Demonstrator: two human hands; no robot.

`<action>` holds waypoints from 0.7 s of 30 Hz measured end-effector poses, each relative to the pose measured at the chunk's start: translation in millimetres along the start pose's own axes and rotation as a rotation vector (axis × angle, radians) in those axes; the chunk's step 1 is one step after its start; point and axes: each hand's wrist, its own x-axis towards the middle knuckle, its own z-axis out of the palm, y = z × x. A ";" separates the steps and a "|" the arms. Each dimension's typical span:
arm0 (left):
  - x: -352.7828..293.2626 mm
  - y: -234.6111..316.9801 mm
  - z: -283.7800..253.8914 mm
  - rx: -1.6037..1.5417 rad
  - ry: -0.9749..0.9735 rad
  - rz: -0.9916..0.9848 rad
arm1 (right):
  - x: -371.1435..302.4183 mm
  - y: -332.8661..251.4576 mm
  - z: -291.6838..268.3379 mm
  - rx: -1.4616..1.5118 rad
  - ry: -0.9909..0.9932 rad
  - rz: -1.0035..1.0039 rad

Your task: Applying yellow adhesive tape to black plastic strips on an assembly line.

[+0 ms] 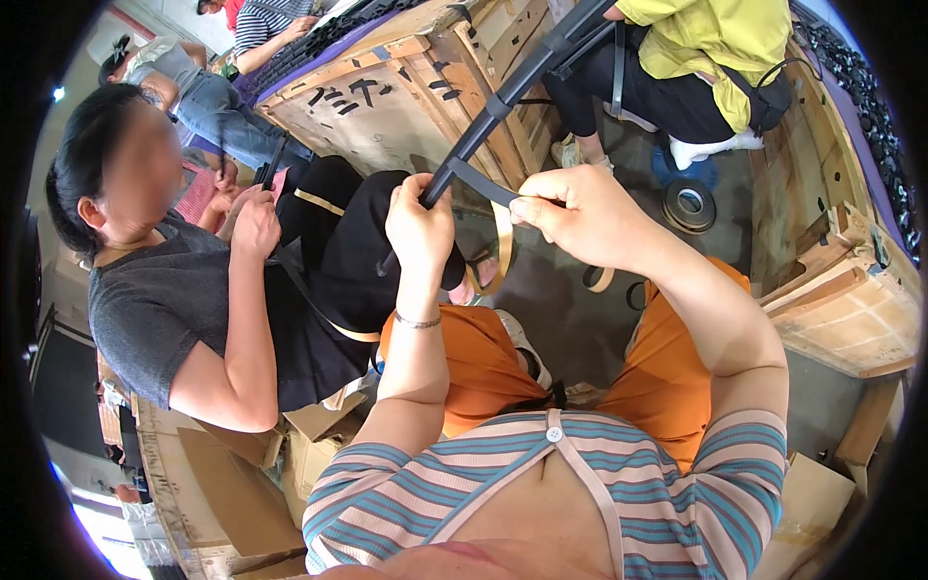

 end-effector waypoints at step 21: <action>-4.8 17.3 -7.1 -1.269 -0.732 -0.421 | 32.6 22.2 -14.3 0.118 0.124 0.015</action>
